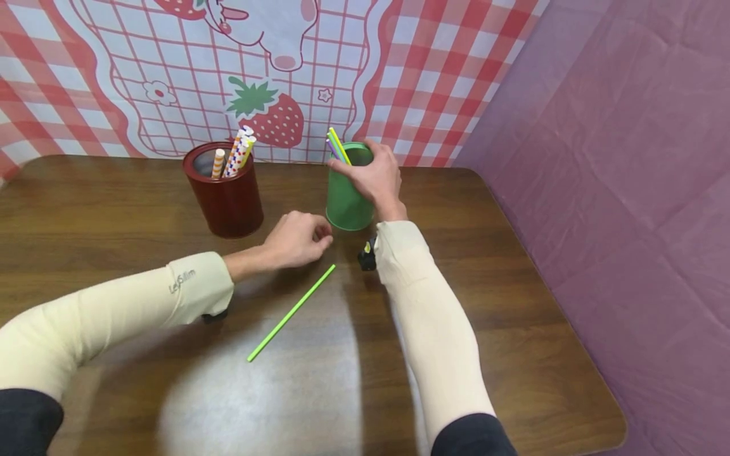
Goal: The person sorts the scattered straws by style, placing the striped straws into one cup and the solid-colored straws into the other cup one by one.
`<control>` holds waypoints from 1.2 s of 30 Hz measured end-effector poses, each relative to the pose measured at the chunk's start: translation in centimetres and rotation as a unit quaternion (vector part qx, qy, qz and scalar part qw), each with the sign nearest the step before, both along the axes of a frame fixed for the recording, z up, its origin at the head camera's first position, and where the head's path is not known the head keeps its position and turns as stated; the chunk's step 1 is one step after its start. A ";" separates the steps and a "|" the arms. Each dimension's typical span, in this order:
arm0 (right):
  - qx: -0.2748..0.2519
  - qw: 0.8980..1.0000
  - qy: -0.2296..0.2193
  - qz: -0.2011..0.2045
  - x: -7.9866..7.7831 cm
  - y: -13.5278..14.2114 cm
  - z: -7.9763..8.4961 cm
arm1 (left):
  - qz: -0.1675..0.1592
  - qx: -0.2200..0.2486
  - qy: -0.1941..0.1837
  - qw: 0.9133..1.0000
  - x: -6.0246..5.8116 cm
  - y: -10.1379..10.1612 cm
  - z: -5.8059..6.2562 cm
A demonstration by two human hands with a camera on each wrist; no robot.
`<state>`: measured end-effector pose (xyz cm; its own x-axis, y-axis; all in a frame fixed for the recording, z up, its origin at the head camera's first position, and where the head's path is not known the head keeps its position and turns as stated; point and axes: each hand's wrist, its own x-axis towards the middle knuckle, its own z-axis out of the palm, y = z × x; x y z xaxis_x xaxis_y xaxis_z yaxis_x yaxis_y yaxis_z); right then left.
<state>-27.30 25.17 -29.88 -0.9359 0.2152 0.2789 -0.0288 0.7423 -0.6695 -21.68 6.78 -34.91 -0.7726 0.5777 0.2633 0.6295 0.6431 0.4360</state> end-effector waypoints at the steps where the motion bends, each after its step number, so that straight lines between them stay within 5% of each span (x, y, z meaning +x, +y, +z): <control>1: 0.002 1.000 0.001 -0.002 0.0 0.0 0.0 | -0.010 -0.016 -0.007 1.000 0.4 0.0 -0.2; 11: 0.007 1.000 0.004 -0.010 -0.1 0.0 0.2 | -0.046 -0.117 -0.056 0.990 2.8 0.5 -0.4; 26: 0.005 1.000 0.001 -0.003 0.1 0.0 -0.3 | -0.047 -0.114 -0.093 0.988 2.5 0.7 -0.2; 30: 0.003 1.000 0.000 -0.002 0.1 0.0 -0.3 | -0.026 -0.090 -0.103 0.990 1.8 0.4 1.2; 36: 0.009 1.000 0.007 0.001 0.0 0.1 -0.1 | 0.012 -0.028 -0.108 0.994 0.1 -0.2 4.8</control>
